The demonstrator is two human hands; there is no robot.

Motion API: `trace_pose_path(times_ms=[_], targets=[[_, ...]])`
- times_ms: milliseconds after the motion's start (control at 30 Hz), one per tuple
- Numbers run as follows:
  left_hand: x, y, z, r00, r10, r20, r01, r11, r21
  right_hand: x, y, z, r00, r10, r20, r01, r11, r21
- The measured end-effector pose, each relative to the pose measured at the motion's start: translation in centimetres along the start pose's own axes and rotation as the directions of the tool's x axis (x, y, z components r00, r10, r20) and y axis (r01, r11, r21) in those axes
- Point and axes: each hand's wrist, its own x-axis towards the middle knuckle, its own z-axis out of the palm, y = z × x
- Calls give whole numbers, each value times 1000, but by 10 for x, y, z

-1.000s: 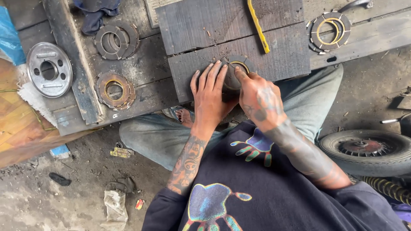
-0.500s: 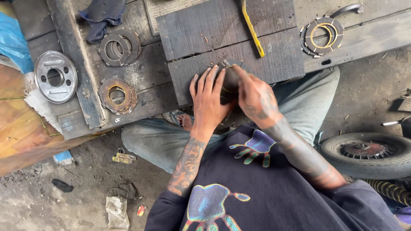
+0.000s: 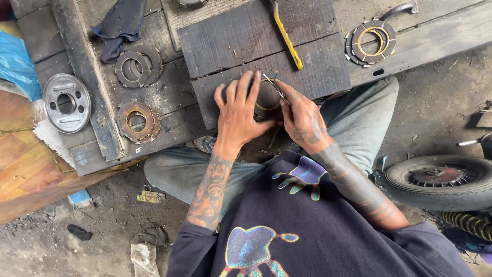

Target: A person uses a small metal pick to manipulate and adjust a retaining ring on a circular metal clutch plate.

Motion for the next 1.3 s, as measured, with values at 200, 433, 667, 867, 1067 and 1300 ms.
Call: trace_pose_path(times_ms=[200,433,667,867,1067,1300], targets=[[-8,-6,0,996,-73,-52,73,997,-5,2,0,0,999,-51,1,51,998,23],[-17,-15,-9,1000,18,22,-17,998,-57,7,-16,-4,981,163,110,-132,960,-246],[-21,-11,-4,1000,-19,-3,19,998,-62,11,-20,2,971,176,160,-110,929,-354],[-21,-13,-4,1000,-14,19,15,998,-57,16,-18,17,983,104,154,-35,917,-397],[-20,-16,-6,1000,-14,-4,13,997,-80,25,-24,11,951,214,222,-105,902,-419],[-20,-12,-3,999,-19,-31,15,993,-113,30,-19,18,983,77,165,-16,938,-347]])
